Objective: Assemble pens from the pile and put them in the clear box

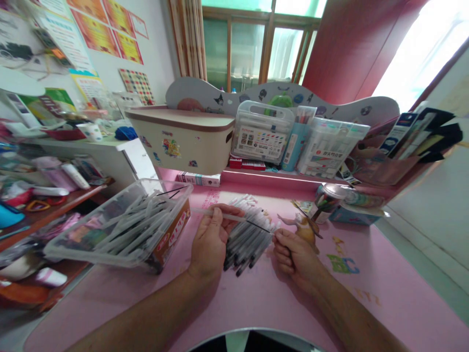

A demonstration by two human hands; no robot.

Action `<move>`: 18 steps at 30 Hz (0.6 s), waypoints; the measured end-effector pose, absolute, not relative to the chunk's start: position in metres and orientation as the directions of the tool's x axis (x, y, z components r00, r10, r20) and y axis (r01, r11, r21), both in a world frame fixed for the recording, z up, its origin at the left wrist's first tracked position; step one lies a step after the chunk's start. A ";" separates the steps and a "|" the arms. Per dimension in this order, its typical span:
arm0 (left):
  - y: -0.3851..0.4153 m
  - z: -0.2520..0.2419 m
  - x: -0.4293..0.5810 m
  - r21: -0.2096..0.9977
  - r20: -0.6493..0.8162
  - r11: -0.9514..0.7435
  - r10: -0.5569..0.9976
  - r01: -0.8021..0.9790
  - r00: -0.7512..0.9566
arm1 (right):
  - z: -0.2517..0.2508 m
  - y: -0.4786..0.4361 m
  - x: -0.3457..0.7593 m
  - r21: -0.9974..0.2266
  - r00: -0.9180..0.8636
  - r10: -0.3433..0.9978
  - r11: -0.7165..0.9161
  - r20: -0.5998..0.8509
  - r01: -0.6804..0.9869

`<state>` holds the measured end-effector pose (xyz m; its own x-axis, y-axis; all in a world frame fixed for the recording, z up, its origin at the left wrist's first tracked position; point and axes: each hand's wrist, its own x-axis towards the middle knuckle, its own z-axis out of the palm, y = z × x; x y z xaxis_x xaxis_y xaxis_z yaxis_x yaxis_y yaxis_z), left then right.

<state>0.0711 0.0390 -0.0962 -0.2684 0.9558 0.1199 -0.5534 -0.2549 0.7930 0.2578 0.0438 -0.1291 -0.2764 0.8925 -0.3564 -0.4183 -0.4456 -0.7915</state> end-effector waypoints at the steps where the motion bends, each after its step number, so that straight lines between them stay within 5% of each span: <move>1: 0.040 -0.094 0.070 0.767 0.130 -0.300 0.938 -0.567 -0.322 | -0.130 0.045 0.258 -0.787 -0.242 0.901 -0.432 -0.359 -0.441; 4: 0.039 -0.093 0.071 0.755 0.096 -0.313 0.922 -0.576 -0.375 | -0.130 0.047 0.256 -0.802 -0.183 0.928 -0.372 -0.324 -0.468; 9: 0.025 -0.107 0.085 0.857 -0.147 0.116 0.989 -0.501 -0.022 | -0.126 0.036 0.248 -0.837 -0.313 0.914 -0.374 -0.260 -0.398; 12: 0.021 -0.114 0.092 0.854 -0.223 0.227 0.973 -0.468 0.063 | -0.125 0.029 0.244 -0.845 -0.428 0.862 -0.427 -0.272 -0.322; 18: 0.020 -0.103 0.090 0.642 -0.418 0.415 0.894 -0.645 0.159 | -0.132 0.035 0.243 -0.845 -0.157 0.978 -0.198 -0.137 -0.497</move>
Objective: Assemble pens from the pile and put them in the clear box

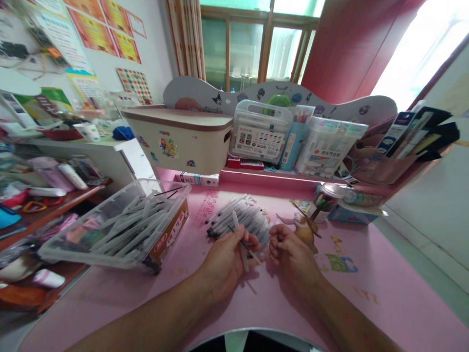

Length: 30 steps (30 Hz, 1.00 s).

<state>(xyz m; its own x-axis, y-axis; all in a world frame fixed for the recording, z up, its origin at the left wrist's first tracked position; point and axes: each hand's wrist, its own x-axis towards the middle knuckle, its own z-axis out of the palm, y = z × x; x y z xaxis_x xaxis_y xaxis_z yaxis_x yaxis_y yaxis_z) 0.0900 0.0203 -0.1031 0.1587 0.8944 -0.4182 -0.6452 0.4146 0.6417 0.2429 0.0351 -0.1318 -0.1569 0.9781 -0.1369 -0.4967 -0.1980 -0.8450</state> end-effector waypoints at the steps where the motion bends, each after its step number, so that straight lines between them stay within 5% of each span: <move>1: 0.019 -0.102 0.090 0.584 -0.481 0.491 0.851 -0.647 0.211 | -0.132 0.037 0.244 -0.867 -0.101 0.990 -0.139 -0.103 -0.478; 5: 0.014 -0.104 0.095 0.484 -0.597 0.656 0.731 -0.579 0.330 | -0.123 0.034 0.247 -0.982 0.053 0.991 0.132 0.126 -0.135; 8: 0.010 -0.108 0.101 0.452 -0.584 0.681 0.714 -0.576 0.386 | -0.115 0.024 0.243 -0.936 0.074 0.935 0.341 0.347 0.083; 12: 0.009 -0.106 0.106 0.393 -0.544 0.605 0.760 -0.693 0.355 | -0.121 0.014 0.234 -0.834 -0.076 0.852 0.522 0.517 0.178; 17: 0.009 -0.101 0.109 0.377 -0.557 0.539 0.782 -0.753 0.281 | -0.137 0.014 0.233 -0.678 -0.355 0.781 0.624 0.515 0.389; 21: 0.009 -0.104 0.109 0.364 -0.553 0.527 0.786 -0.768 0.277 | -0.138 0.017 0.239 -0.574 -0.413 0.777 0.629 0.475 0.525; 25: 0.009 -0.107 0.106 0.355 -0.544 0.544 0.782 -0.761 0.305 | -0.133 0.021 0.246 -0.662 -0.365 0.808 0.589 0.463 0.464; 30: 0.010 -0.105 0.102 0.405 -0.597 0.600 0.745 -0.690 0.297 | -0.134 0.037 0.260 -0.764 -0.099 0.889 0.438 0.448 0.474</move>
<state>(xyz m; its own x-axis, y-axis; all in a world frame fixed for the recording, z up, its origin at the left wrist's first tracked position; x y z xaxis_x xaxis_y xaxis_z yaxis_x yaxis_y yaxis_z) 0.1025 0.0101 -0.1047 0.2973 0.7452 -0.5969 -0.6899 0.5998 0.4052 0.2602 0.0368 -0.1335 -0.0993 0.8885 0.4480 0.4742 0.4381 -0.7637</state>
